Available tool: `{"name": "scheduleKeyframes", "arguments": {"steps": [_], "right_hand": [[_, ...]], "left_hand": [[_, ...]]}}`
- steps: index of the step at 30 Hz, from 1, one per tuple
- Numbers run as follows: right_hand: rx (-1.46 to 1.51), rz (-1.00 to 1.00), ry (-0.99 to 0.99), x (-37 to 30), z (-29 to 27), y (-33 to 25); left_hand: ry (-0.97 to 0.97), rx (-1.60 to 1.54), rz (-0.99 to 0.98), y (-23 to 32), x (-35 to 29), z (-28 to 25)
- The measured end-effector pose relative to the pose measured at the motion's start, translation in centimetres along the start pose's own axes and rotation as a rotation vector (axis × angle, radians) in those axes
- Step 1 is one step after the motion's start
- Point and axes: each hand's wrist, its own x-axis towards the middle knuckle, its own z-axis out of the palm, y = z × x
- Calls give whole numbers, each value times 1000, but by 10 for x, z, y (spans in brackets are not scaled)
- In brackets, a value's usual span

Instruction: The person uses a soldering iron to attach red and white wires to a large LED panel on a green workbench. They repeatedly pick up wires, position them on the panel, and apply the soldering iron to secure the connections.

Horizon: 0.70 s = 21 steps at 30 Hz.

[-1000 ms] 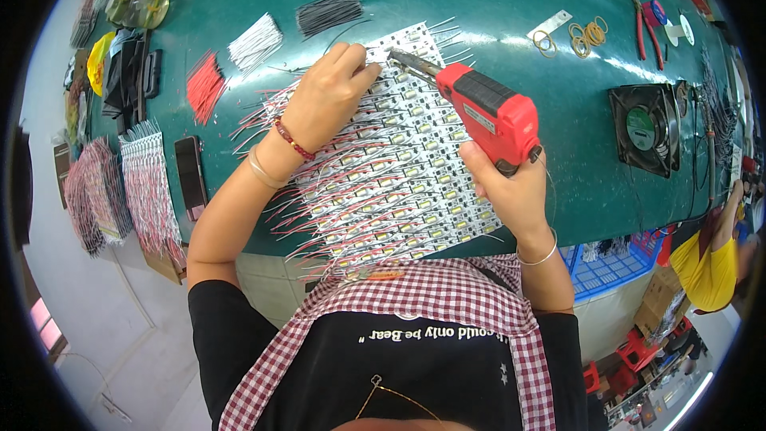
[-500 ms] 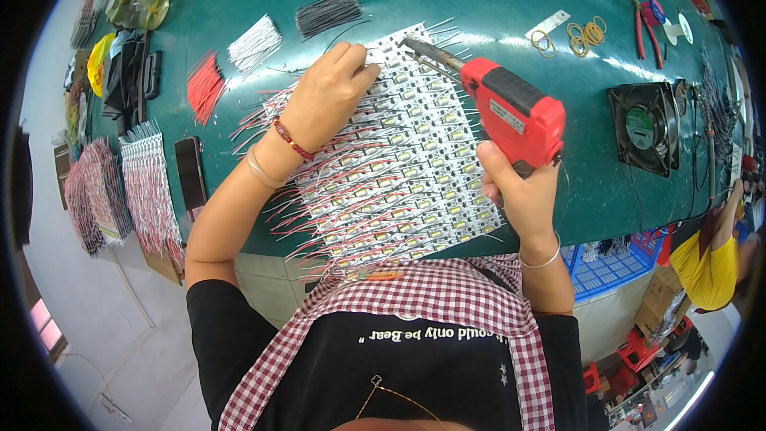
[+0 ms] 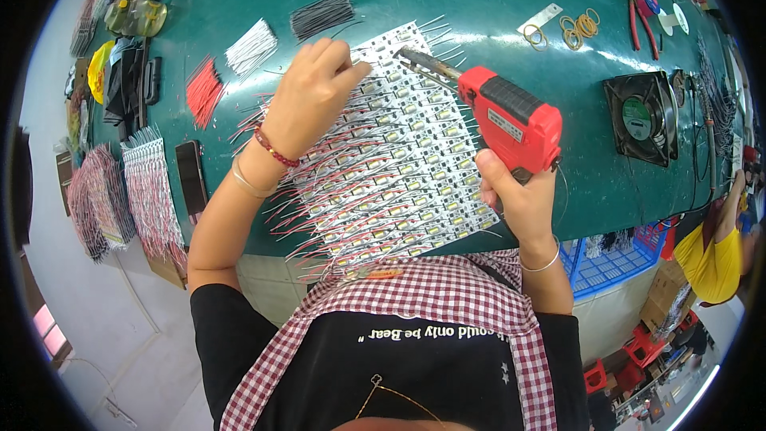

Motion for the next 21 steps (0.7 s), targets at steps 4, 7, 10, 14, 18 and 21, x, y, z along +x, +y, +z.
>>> {"name": "scheduleKeyframes", "arguments": {"steps": [4,7,10,14,18,21], "right_hand": [[-62,25,-11,-4,-1,2],[-105,42,-17,-5,1,4],[-114,48,-11,-5,4,5],[-166,60,-40,-6,1,11],[-253,51,-30,-8,3,11],[-235,41,-14,-9,3,6]], "left_hand": [[0,-116,-26,9,-9,14],[-7,-111,-45,11,-11,17],[-17,-108,-42,12,-10,18],[-13,-104,-31,13,-10,19],[-39,-95,-38,14,-9,19],[-46,-93,-38,14,-9,19]]}}
